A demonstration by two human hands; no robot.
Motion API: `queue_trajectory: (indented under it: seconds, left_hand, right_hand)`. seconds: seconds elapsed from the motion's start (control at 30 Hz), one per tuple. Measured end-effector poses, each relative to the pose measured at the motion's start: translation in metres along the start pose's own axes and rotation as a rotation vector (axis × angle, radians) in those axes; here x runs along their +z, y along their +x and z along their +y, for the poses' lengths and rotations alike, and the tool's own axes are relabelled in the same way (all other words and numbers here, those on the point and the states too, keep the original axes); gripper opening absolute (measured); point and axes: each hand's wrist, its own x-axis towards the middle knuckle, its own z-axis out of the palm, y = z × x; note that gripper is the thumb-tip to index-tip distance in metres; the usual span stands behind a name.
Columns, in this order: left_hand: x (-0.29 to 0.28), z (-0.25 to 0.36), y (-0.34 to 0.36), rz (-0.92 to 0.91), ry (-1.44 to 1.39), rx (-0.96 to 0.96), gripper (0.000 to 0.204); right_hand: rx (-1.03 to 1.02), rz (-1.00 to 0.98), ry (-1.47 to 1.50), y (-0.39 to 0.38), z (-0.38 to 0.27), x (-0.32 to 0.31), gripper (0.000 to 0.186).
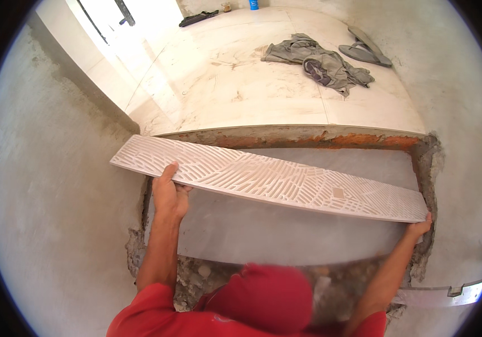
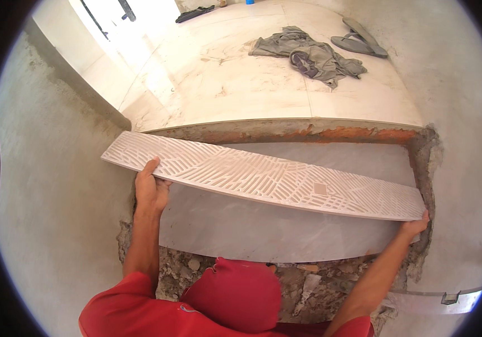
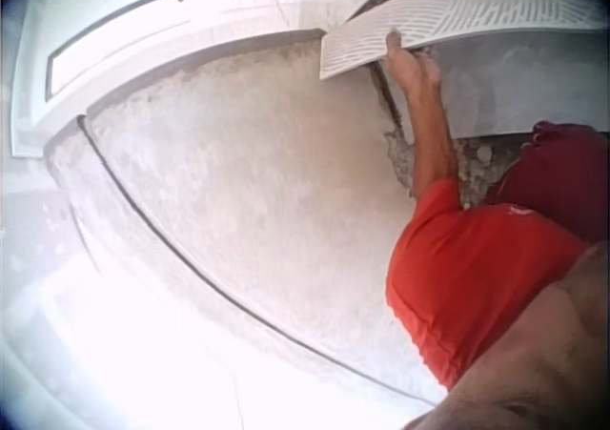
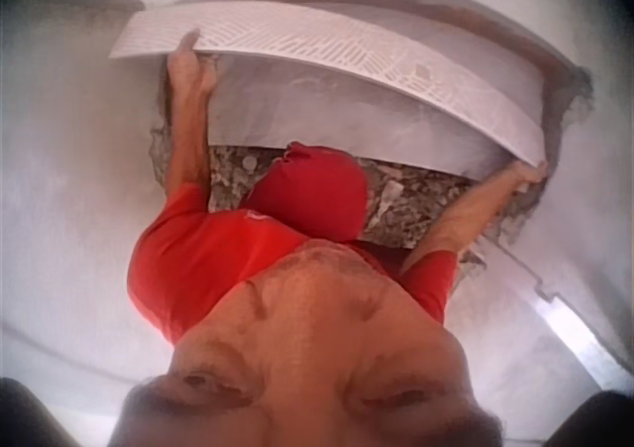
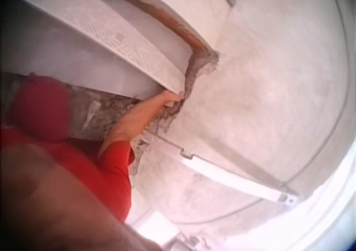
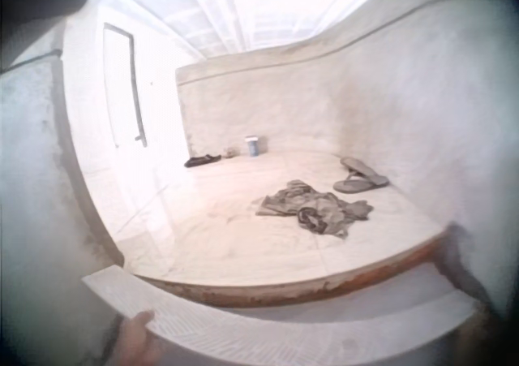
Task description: The person uses a hammer and a chisel-like tool to clear debris from a step, then places a long curved tile against the riser to check the fit before removing it.
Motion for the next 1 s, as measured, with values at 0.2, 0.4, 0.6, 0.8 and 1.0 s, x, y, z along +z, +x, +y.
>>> queue_trajectory:
  seconds: [0.2,0.4,0.6,0.8,1.0]
  left_hand:
    - [0.042,0.016,0.012,-0.067,-0.025,0.131,0.055]
    - [0.085,0.014,0.115,-0.094,-0.115,0.205,0.048]
    - [0.132,0.017,0.221,-0.155,-0.229,0.175,0.043]
    - [0.19,0.002,0.266,-0.272,-0.251,0.128,0.045]
    - [0.262,-0.044,0.275,-0.361,-0.227,0.005,0.047]
  right_hand:
    - [-0.001,-0.035,0.077,-0.015,0.0,-0.005,0.053]
    - [-0.008,-0.055,0.14,-0.07,0.013,0.025,0.055]
    - [-0.013,-0.065,0.25,-0.14,0.004,0.069,0.058]
    - [-0.05,-0.096,0.323,-0.199,-0.012,0.1,0.057]
    - [0.03,-0.088,0.438,-0.251,-0.016,0.094,0.05]
